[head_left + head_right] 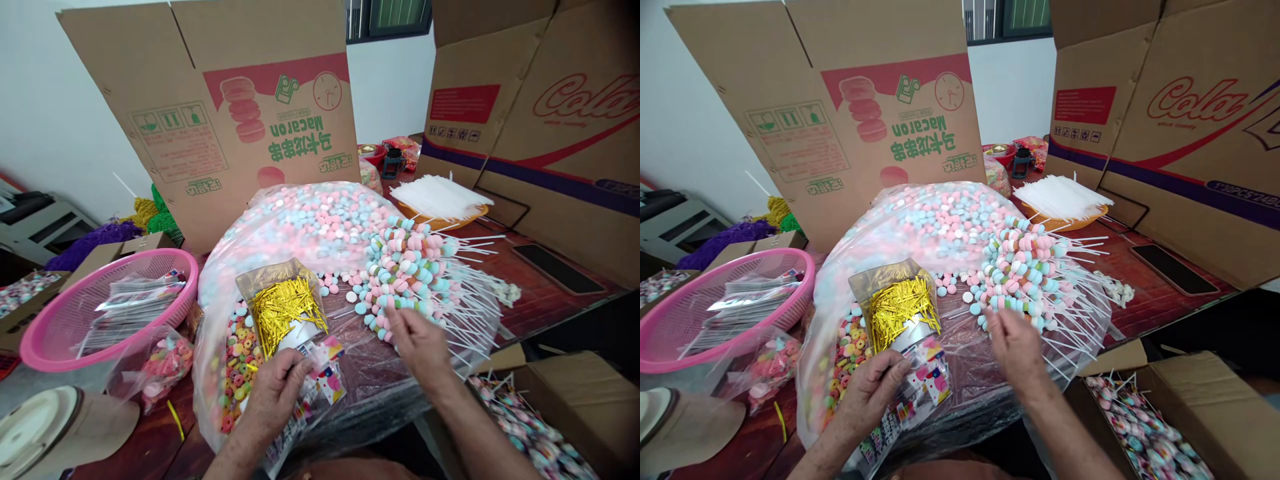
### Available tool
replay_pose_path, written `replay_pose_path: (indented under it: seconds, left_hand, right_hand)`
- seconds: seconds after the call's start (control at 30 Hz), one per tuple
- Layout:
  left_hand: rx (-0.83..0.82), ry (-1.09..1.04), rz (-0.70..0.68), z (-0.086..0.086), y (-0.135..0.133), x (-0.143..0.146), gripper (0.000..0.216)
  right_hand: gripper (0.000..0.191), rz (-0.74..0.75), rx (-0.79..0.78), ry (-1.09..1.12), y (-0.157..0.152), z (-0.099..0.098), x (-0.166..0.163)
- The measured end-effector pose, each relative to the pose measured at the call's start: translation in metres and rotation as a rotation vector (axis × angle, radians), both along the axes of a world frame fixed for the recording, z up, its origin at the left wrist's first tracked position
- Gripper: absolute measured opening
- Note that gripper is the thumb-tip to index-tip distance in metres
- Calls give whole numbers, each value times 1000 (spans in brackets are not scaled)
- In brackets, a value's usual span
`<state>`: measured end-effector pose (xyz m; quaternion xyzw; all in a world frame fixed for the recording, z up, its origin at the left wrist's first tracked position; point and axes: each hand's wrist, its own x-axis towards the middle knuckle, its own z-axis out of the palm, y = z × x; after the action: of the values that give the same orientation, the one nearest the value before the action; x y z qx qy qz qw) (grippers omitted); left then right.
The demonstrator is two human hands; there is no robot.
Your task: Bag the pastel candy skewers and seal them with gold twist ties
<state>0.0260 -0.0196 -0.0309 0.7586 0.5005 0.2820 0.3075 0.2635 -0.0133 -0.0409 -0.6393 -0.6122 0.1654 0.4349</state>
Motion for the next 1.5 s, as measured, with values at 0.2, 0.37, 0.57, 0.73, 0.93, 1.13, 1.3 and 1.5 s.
replay_pose_path:
  seconds: [0.2,0.37,0.57,0.73,0.93,1.13,1.3,1.5]
  left_hand:
    - [265,-32,-49,4,6,-18,15]
    - [400,-57,-59,6,6,-35,17]
    - [404,-83,-64,21,10,-41,16]
    - [350,-45,-72,26,9,-43,16]
    - [366,158,-179,31,12,-46,17]
    - [394,309,-201,42,24,-49,18]
    - [347,356,-259,40,26,-47,19]
    - [363,394,-242,46,27,-40,23]
  right_hand:
    - [22,-215,-238,-881,35,4,68]
    - [24,41,9,-774,25,10,71]
    - [14,377,476,-547,-17,32,50]
    - [19,482,481,-639,-24,32,44]
    - [18,572,409,-610,-24,26,41]
    - [16,581,366,-492,-27,17,36]
    - [15,566,378,-464,-31,14,34]
    - [16,585,357,-411,-33,16,28]
